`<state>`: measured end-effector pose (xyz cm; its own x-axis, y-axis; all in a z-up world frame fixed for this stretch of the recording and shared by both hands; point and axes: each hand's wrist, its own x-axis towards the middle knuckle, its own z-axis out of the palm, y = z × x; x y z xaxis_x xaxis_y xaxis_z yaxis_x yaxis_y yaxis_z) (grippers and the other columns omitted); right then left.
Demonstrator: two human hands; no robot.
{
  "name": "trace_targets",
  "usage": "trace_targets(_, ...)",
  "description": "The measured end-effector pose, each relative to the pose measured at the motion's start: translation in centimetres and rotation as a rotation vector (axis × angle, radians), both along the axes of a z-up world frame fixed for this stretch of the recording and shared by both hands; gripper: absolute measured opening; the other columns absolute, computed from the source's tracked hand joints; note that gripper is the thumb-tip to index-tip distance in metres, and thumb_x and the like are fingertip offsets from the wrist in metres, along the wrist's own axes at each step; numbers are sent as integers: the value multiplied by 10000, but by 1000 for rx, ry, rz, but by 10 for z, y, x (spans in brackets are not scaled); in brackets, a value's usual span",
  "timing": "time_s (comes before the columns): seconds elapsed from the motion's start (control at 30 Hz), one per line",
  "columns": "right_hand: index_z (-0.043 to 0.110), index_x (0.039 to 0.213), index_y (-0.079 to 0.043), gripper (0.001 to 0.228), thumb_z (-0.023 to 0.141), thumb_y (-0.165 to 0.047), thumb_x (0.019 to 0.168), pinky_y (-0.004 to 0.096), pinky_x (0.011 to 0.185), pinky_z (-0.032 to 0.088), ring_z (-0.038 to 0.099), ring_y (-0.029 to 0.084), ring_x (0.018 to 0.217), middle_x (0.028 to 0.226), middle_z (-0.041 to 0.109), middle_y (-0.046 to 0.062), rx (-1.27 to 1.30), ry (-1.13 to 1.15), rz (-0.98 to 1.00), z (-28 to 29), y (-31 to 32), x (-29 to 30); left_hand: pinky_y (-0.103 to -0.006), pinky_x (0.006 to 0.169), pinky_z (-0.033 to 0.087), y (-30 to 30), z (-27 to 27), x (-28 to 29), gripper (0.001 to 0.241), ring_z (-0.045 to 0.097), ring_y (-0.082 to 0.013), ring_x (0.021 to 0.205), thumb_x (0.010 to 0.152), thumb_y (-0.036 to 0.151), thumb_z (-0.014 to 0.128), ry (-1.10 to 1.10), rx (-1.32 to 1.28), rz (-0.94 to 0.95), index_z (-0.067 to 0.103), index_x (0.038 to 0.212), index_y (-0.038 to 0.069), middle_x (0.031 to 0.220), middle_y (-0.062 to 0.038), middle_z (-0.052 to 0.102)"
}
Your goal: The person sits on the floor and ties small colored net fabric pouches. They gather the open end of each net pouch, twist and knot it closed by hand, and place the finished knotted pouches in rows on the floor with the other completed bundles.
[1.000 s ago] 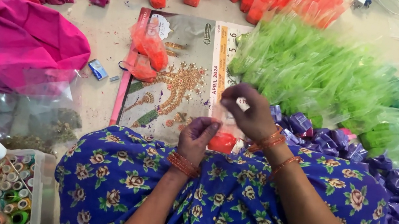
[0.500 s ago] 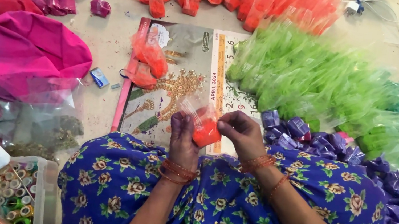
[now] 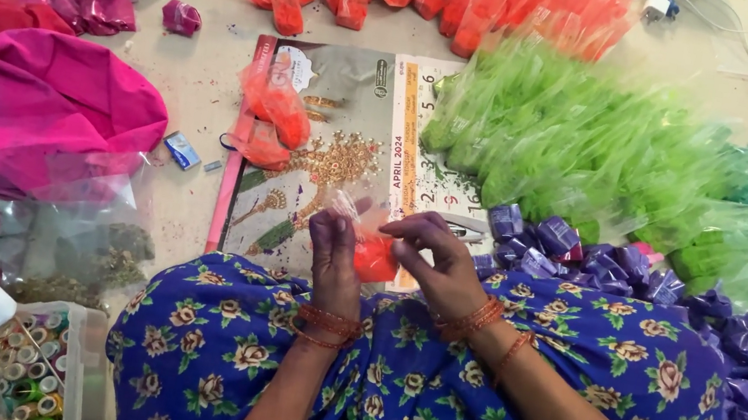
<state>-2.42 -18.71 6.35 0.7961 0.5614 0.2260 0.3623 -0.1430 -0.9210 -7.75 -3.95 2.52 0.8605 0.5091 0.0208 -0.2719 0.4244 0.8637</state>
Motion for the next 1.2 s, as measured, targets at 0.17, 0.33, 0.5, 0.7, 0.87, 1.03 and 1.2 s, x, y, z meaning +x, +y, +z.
trace_targets(0.17, 736, 1131, -47, 144, 692, -55, 994, 301, 972, 504, 599, 136, 1129, 1185, 621, 45, 235, 110, 29, -11, 0, 7, -300, 971, 453, -1, -39, -1, 250, 500, -117, 1055, 1143, 308, 462, 22, 95, -41, 543, 1180, 75, 1191, -34, 549)
trace_targets(0.33, 633, 1124, -49, 294, 775, 45, 884, 285, 941, 536, 626, 118, 1057, 1128, 645, 37, 432, 455, 16, -5, -1, 10, -313, 961, 474, -4, -5, -7, 191, 511, -108, 1035, 1120, 278, 473, -19, -21, -180, 536, 1159, 102, 1105, -7, 531)
trace_targets(0.5, 563, 1237, -53, 495, 790, 50, 809, 296, 859, 556, 663, 125, 932, 994, 679, 44, 400, 635, 77, 3, -5, 19, -318, 1004, 473, -3, 11, -9, 190, 535, -105, 1105, 1100, 263, 460, -85, -114, -303, 526, 1184, 107, 1196, 2, 561)
trace_targets(0.7, 581, 1252, -32, 497, 812, 58, 821, 280, 796, 533, 624, 98, 850, 906, 637, 5, 405, 563, 53, -4, -6, 18, -303, 1059, 436, 0, -18, -7, 229, 503, -105, 1180, 1126, 252, 477, -70, -33, -343, 530, 1276, 88, 1276, -13, 546)
trace_targets(0.87, 643, 1224, -26, 392, 783, 20, 861, 269, 867, 536, 633, 86, 909, 977, 655, 0, 436, 506, -30, 28, -14, 25, -272, 1063, 424, 3, -16, -10, 321, 505, -81, 1181, 1100, 268, 461, -1, -28, -354, 559, 1350, 94, 1282, -7, 566)
trace_targets(1.03, 732, 1200, -75, 344, 791, -53, 861, 304, 937, 527, 575, 127, 1077, 1290, 558, 26, 2, 191, 231, 67, -29, 38, -308, 1007, 463, 5, -22, -12, 223, 543, -102, 1136, 1103, 200, 506, -24, -322, -537, 548, 1299, 102, 1215, 4, 590)
trace_targets(1.2, 767, 986, -82, 146, 813, -117, 852, 379, 1055, 493, 556, 217, 1270, 1332, 586, 71, -224, -22, 329, 75, -32, 42, -283, 1046, 451, 5, -38, -10, 198, 542, -83, 1157, 1114, 152, 492, -12, -151, -620, 571, 1282, 85, 1220, 25, 588)
